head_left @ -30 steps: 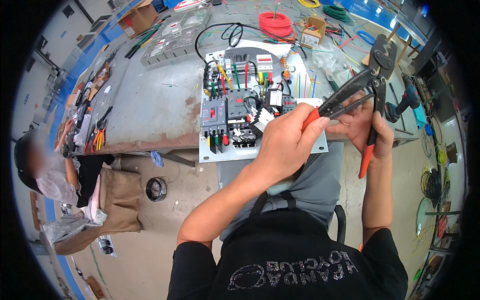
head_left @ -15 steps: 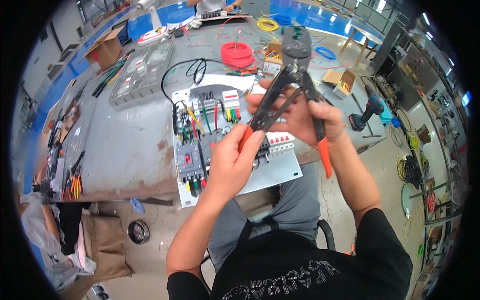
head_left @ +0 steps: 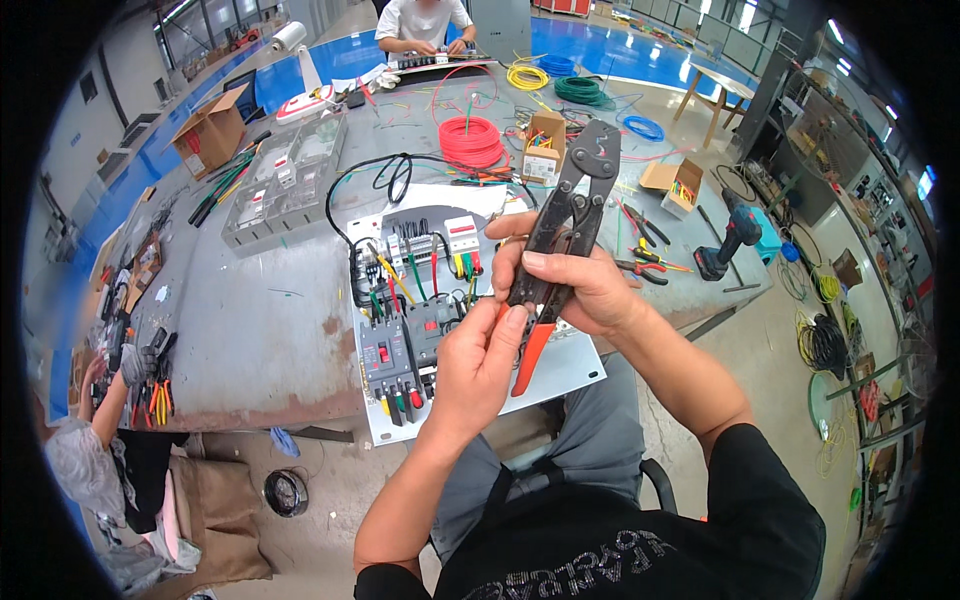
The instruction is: The person sits at a workbench and uses wire cutters to strip and trim colored wires connected to an electrical panel. They repeatedly cut wire ends and adjust connections within the panel.
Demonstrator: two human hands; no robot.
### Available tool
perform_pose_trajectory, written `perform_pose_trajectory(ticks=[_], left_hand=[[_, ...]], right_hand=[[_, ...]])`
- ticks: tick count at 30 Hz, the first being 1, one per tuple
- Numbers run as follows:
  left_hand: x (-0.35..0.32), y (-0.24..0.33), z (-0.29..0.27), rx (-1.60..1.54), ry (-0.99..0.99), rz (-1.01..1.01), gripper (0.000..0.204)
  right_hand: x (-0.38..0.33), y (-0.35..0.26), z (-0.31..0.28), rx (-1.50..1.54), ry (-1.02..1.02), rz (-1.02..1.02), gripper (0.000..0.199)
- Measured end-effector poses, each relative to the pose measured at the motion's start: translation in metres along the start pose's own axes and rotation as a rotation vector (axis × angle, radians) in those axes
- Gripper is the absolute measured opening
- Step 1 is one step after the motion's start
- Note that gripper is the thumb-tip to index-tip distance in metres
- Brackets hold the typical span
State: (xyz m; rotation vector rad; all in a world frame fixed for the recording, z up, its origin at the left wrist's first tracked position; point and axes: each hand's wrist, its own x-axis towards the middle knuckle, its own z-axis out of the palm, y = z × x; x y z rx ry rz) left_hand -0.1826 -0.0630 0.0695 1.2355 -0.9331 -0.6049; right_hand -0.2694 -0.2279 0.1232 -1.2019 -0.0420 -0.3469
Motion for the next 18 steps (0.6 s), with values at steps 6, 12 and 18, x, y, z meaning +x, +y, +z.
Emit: perform_pose_trajectory(ticks=[6,12,18], left_hand=[[-0.001,-0.002,-0.001,-0.047,0.024,-0.02,0.03],[0.0,-0.007,0.011,-0.113,0.072,0.062,0.024],[-0.003,-0.013,0.01,-0.166,0.083,0.047,0.023]], right_hand=[[0.004,-0.008,0.005,-0.061,-0.011,0.079,0.058],[0.004,-0.006,0.005,-0.173,0.02,0.071,0.062],[0.003,-0.01,0.009,-0.257,0.066,0.108,0.06]])
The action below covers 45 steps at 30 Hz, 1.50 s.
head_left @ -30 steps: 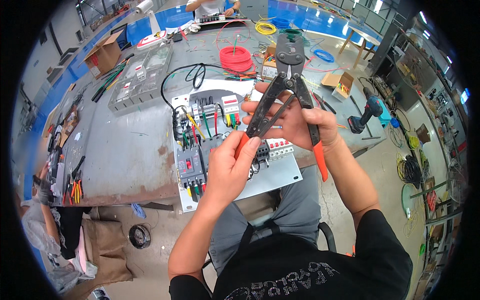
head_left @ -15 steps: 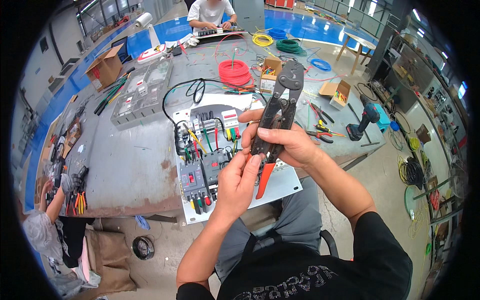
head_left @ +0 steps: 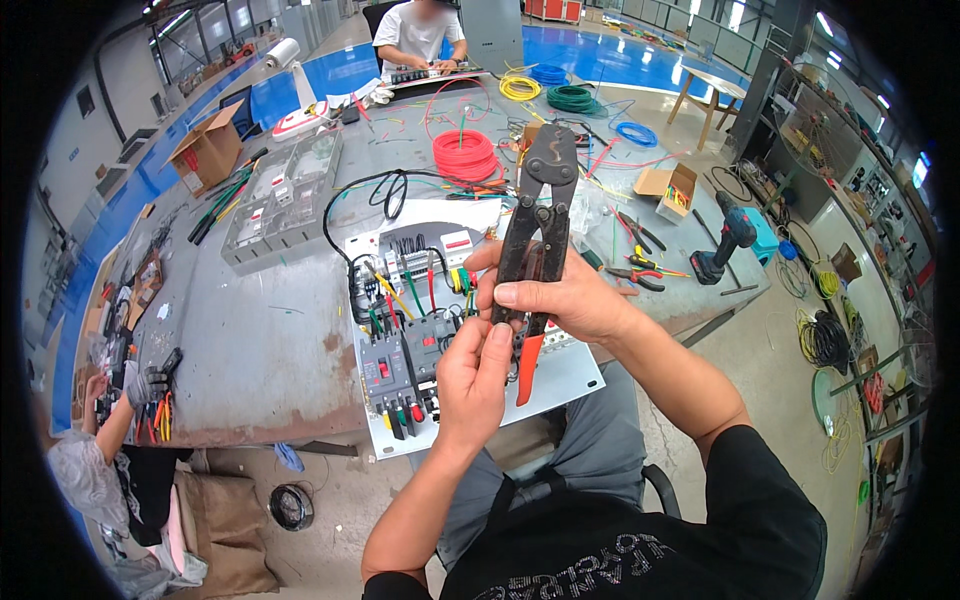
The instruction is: The person sits at a workbench and uses wire cutters to strip and trim colored wires connected to an electrical panel. They repeatedly cut wire ends and adjust connections within the panel.
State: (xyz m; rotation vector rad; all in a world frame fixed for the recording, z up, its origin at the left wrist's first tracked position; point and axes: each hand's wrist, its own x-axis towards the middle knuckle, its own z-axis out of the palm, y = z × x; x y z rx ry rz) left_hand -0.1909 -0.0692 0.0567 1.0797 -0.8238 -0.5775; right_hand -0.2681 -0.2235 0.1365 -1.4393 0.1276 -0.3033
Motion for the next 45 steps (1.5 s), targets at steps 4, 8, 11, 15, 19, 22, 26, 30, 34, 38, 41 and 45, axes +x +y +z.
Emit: perform_pose_trajectory(ticks=[4,8,11,15,19,22,26,30,34,38,41,45], left_hand=[[-0.002,0.007,0.0,-0.023,0.042,-0.005,0.021],[-0.002,0.014,-0.005,-0.011,0.144,0.011,0.017],[0.008,0.018,0.004,0.169,0.21,0.109,0.014],[0.027,0.028,0.013,0.524,0.284,0.418,0.013],[0.039,0.034,0.023,0.792,0.224,0.627,0.021],[0.049,0.04,0.03,0.867,0.178,0.659,0.028],[0.059,0.036,0.031,0.667,0.1,0.64,0.034],[0.062,0.022,-0.034,0.665,0.216,0.508,0.031],[0.081,0.003,-0.187,0.625,0.36,0.084,0.027],[0.103,-0.056,-0.231,0.284,0.131,-0.238,0.032],[0.112,-0.057,-0.225,0.284,-0.016,-0.338,0.035],[0.13,-0.069,-0.223,0.218,-0.128,-0.337,0.034]], right_hand=[[-0.004,-0.014,-0.003,-0.117,0.002,0.018,0.055],[-0.006,-0.023,-0.029,-0.24,0.159,0.011,0.048],[0.001,-0.015,-0.039,-0.385,0.255,-0.131,0.061],[0.018,-0.019,-0.025,-0.395,0.223,-0.026,0.105],[0.022,-0.026,-0.033,-0.509,0.283,-0.139,0.087],[0.035,-0.033,-0.014,-0.18,0.281,-0.224,0.058],[0.046,-0.035,-0.01,-0.052,0.323,-0.337,0.052],[0.063,-0.047,-0.042,-0.206,0.209,-0.293,0.056],[0.092,-0.046,-0.078,-0.625,0.099,-0.1,0.064],[0.131,-0.01,-0.079,-0.912,-0.012,0.076,0.078],[0.159,0.006,-0.057,-1.142,-0.132,0.095,0.085],[0.189,0.03,-0.053,-1.294,-0.26,-0.013,0.091]])
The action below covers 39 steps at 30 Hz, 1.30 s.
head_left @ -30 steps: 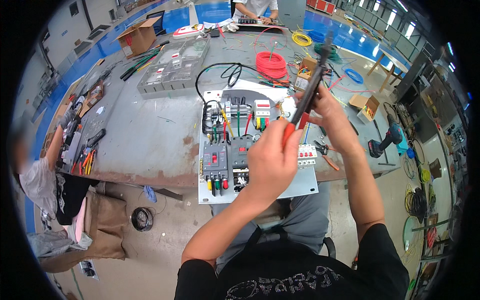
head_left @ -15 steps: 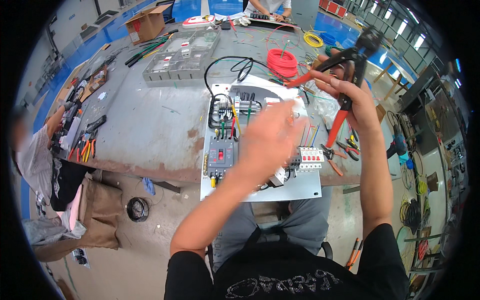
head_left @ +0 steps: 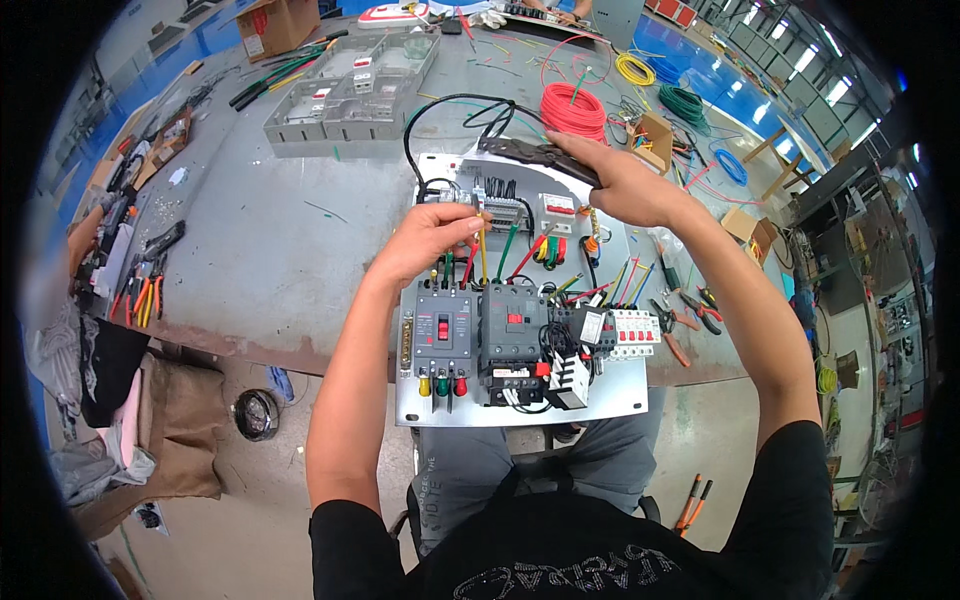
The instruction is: The person sits at a workbench and uses wire cutters to strip and trim colored wires connected to an electrical panel. They repeatedly cut wire ends and adjust connections within the panel.
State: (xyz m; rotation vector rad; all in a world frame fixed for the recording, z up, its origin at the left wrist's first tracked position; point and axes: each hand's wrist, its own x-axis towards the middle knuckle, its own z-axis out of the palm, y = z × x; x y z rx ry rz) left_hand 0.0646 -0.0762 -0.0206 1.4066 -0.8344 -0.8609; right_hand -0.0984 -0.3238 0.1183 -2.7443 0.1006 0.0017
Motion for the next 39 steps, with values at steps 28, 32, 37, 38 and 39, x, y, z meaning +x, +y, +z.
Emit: perform_pose_trajectory(ticks=[28,32,37,38,39], left_hand=[[0.03,-0.031,0.003,-0.118,-0.03,0.124,0.025],[0.029,-0.031,0.005,-0.141,-0.024,0.118,0.023],[0.029,-0.037,0.004,-0.175,-0.018,0.133,0.024],[0.029,-0.037,0.004,-0.177,-0.02,0.131,0.024],[0.03,-0.038,0.004,-0.179,-0.015,0.124,0.024]], right_hand=[[0.027,0.007,0.033,-0.153,-0.294,-0.002,0.102],[0.026,0.003,0.033,-0.148,-0.332,0.02,0.102],[0.024,0.008,0.039,-0.162,-0.307,0.053,0.101],[0.023,0.008,0.039,-0.157,-0.3,0.044,0.101],[0.023,0.01,0.041,-0.164,-0.287,0.027,0.101]])
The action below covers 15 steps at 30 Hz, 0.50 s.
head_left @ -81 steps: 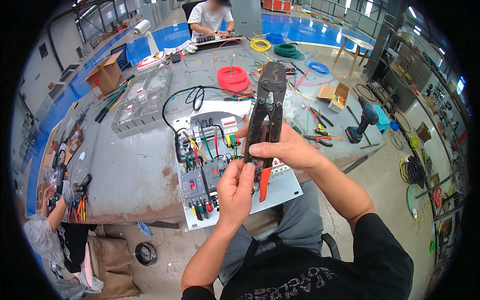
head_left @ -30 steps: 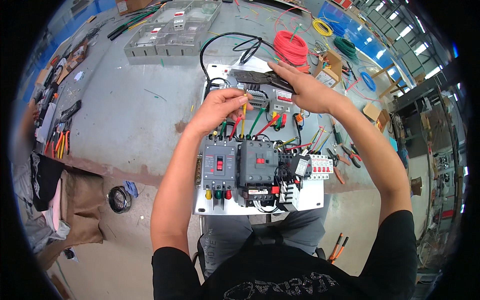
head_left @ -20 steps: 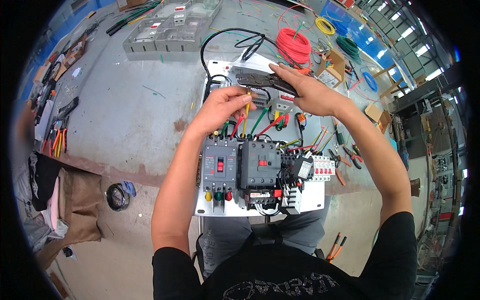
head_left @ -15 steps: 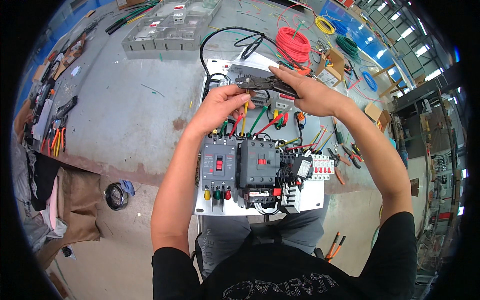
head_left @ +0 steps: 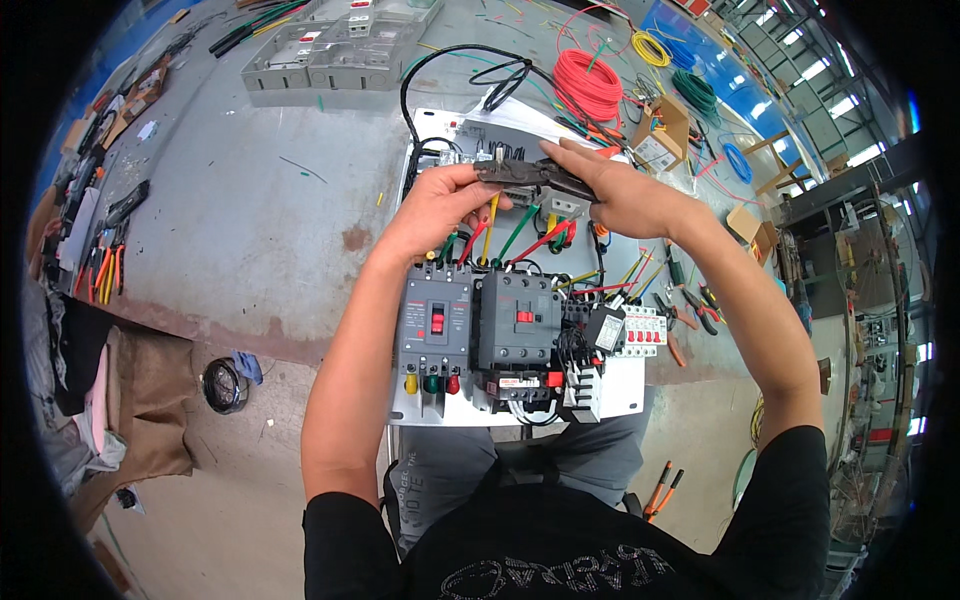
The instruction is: The person sits at a workbench and uses wire cutters to strip and trim colored wires connected to an electrical panel. They repeatedly cut wire ends and adjust connections within the panel.
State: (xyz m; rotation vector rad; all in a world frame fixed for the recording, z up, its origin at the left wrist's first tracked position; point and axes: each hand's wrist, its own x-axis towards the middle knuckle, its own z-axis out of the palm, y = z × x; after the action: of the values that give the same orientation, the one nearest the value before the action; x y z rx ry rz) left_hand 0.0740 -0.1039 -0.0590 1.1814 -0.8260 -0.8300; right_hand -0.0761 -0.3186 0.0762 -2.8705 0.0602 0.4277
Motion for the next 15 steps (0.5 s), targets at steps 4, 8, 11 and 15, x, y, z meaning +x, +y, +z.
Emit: perform_pose_trajectory(ticks=[4,8,11,15], left_hand=[[-0.0002,-0.0009,0.0009,-0.003,0.014,-0.011,0.024],[-0.0008,-0.001,0.0014,-0.023,0.026,-0.018,0.023],[-0.0009,-0.0014,0.0027,-0.033,0.027,-0.021,0.023],[-0.0028,0.0005,0.0033,-0.022,0.022,-0.002,0.022]], right_hand=[[0.0001,0.0053,0.0066,-0.028,0.031,-0.024,0.102],[-0.0023,-0.0034,0.0044,0.023,0.018,0.041,0.102],[-0.0029,-0.0015,0.0068,0.026,0.028,0.02,0.103],[-0.0045,-0.0026,0.0075,0.047,0.043,0.019,0.103]])
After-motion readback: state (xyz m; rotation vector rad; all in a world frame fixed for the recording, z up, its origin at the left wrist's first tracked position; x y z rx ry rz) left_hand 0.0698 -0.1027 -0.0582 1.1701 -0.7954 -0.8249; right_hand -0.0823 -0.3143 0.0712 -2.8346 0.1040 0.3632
